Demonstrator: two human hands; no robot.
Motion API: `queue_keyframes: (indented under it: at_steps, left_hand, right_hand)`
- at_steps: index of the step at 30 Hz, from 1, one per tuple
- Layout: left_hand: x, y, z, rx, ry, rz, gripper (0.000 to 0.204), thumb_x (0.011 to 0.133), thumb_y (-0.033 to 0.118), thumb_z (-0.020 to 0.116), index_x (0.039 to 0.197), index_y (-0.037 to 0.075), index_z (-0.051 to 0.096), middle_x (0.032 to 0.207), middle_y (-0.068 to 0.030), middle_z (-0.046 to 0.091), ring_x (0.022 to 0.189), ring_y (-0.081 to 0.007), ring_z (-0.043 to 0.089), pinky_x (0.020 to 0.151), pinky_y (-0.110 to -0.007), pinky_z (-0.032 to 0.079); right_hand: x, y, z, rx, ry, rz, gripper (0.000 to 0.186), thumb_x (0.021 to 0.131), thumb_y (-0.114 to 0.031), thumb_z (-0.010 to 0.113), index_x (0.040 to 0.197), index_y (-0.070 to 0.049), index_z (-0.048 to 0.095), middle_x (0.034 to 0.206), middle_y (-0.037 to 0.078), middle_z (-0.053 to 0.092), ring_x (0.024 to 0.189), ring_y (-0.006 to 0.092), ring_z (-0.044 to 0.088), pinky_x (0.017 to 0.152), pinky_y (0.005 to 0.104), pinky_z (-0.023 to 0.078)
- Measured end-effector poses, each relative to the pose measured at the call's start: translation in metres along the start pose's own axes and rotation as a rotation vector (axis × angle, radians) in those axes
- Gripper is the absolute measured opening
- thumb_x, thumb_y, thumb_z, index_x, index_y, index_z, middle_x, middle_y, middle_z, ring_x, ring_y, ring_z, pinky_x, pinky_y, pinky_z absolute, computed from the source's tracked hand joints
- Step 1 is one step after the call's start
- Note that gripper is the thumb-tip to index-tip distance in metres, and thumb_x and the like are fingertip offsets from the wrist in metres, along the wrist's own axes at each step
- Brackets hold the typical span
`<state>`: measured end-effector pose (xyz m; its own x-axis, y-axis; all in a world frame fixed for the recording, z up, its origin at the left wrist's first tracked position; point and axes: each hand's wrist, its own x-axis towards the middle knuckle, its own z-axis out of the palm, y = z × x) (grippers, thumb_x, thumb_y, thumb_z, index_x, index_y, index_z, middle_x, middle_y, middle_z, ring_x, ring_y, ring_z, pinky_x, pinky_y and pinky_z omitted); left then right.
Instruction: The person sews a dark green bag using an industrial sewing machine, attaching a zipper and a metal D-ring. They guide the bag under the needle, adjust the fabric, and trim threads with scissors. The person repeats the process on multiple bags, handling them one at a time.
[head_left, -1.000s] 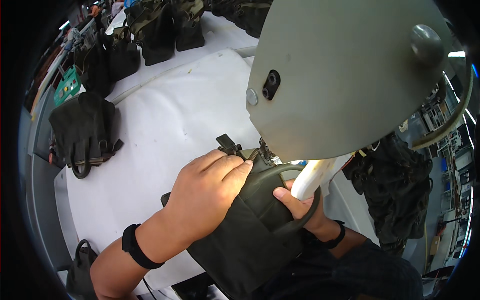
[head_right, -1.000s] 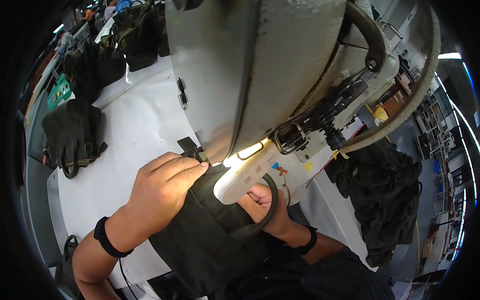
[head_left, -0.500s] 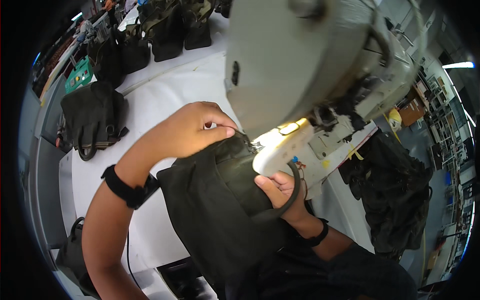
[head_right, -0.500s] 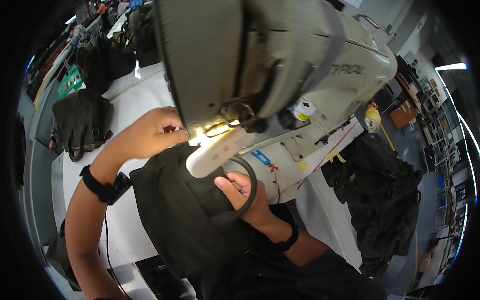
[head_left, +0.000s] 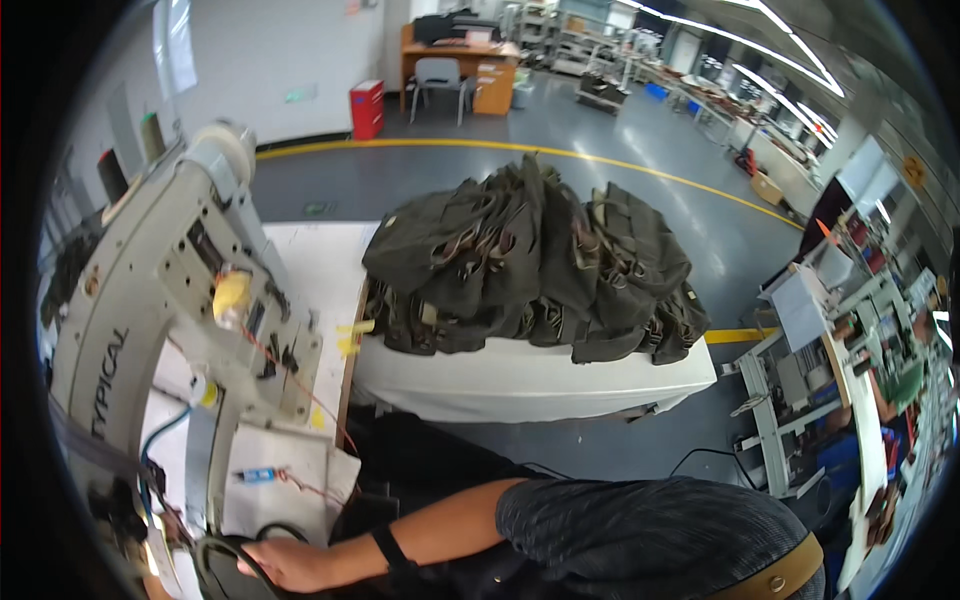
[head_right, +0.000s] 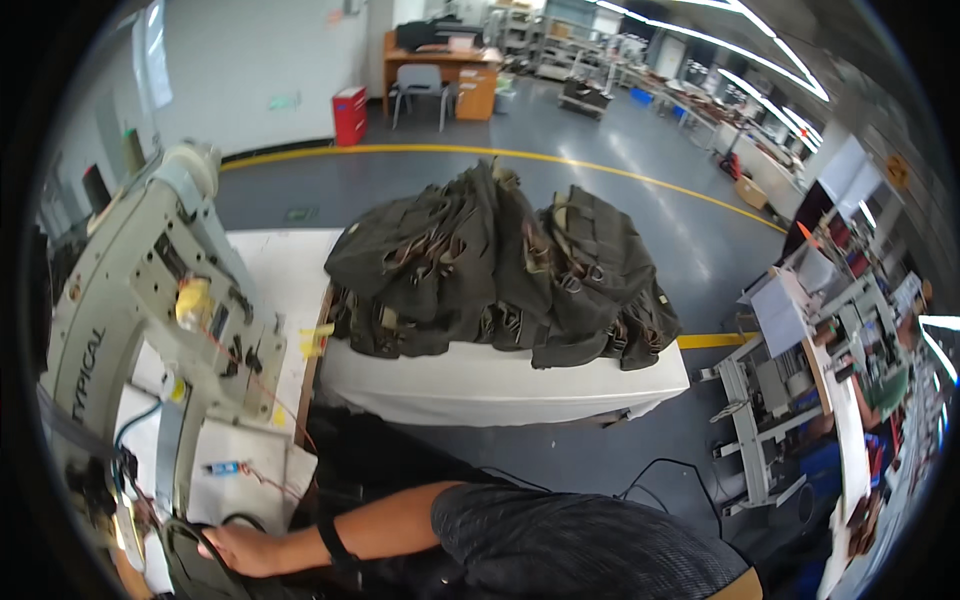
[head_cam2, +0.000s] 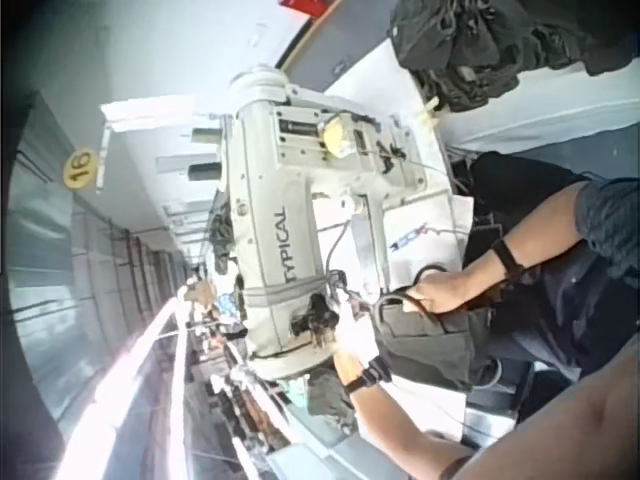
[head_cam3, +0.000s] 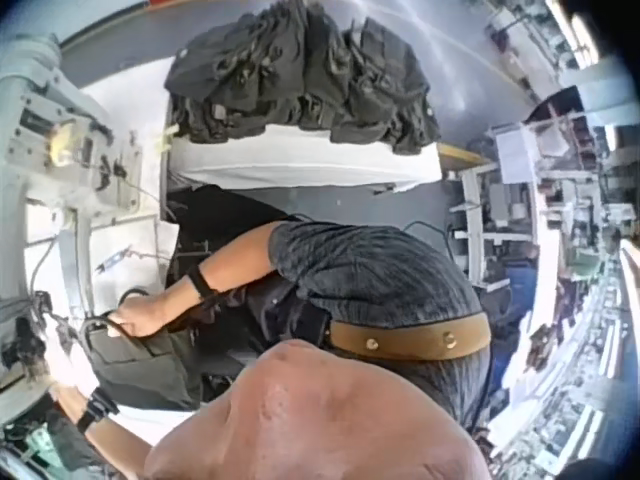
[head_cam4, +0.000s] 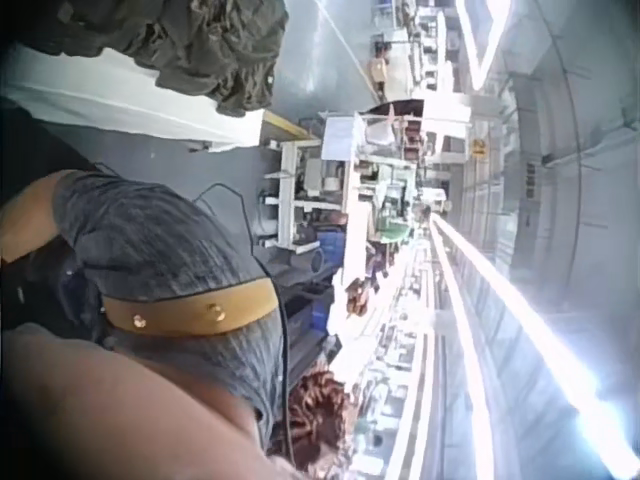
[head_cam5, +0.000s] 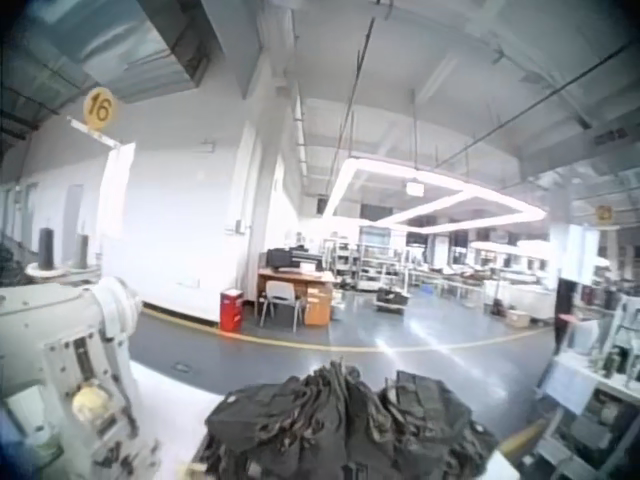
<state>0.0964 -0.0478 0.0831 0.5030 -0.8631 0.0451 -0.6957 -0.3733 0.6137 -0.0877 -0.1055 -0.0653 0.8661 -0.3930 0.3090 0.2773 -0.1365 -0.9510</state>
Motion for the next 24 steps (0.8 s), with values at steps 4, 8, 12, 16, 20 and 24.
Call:
queue_keyframes:
  at_steps: [4,8,12,16,20,24]
  left_hand:
    - [-0.024,-0.044,-0.014,0.250,0.080,0.160,0.036,0.108,0.028,0.057,0.124,-0.001,0.071,0.108,-0.0073,0.068,0.097,-0.0166,0.058,0.088,-0.034,0.047]
    - [-0.103,-0.056,-0.014,0.190,0.123,-0.137,0.039,0.100,0.019,0.065,0.136,0.001,0.064,0.138,-0.0213,0.064,0.134,-0.0349,0.057,0.116,-0.039,0.039]
    - [-0.169,0.014,0.030,0.442,0.362,0.038,0.038,0.097,0.012,0.069,0.134,0.002,0.064,0.135,-0.0186,0.066,0.133,-0.0350,0.058,0.114,-0.041,0.042]
    - [-0.235,0.069,0.066,0.233,0.479,-0.125,0.038,0.096,0.009,0.073,0.133,0.004,0.065,0.140,-0.0168,0.064,0.135,-0.0335,0.058,0.113,-0.042,0.044]
    - [-0.259,0.097,0.078,0.147,0.529,-0.078,0.033,0.095,0.008,0.074,0.127,0.002,0.070,0.137,-0.0169,0.066,0.129,-0.0311,0.061,0.113,-0.041,0.044]
    - [-0.268,0.098,0.082,0.036,0.628,0.021,0.035,0.101,0.005,0.061,0.133,-0.010,0.063,0.141,-0.0246,0.062,0.137,-0.0339,0.057,0.117,-0.049,0.043]
  right_hand:
    - [-0.012,-0.007,-0.046,-0.257,0.054,-0.255,0.018,0.103,-0.016,0.056,0.093,-0.002,0.060,0.084,0.020,0.061,0.085,0.0392,0.064,0.079,0.0455,0.054]
    - [-0.028,-0.117,-0.116,0.449,0.149,-0.059,0.017,0.105,-0.010,0.064,0.117,0.001,0.068,0.101,0.007,0.072,0.093,0.0135,0.065,0.084,0.0274,0.053]
    - [-0.060,-0.159,-0.136,0.404,0.096,-0.164,0.017,0.105,-0.011,0.064,0.116,0.000,0.068,0.101,0.006,0.072,0.092,0.0135,0.065,0.083,0.0278,0.052]
    - [-0.081,-0.173,-0.130,0.388,-0.007,-0.216,0.016,0.105,-0.012,0.063,0.115,0.000,0.068,0.100,0.006,0.071,0.091,0.0136,0.065,0.082,0.0281,0.052]
    - [-0.092,-0.193,-0.141,0.337,-0.144,-0.387,0.016,0.105,-0.012,0.063,0.114,0.000,0.068,0.099,0.006,0.071,0.090,0.0136,0.065,0.081,0.0284,0.052]
    - [-0.091,-0.208,-0.147,0.276,-0.333,-0.571,0.015,0.105,-0.013,0.062,0.113,-0.001,0.068,0.099,0.006,0.071,0.088,0.0136,0.065,0.080,0.0287,0.052]
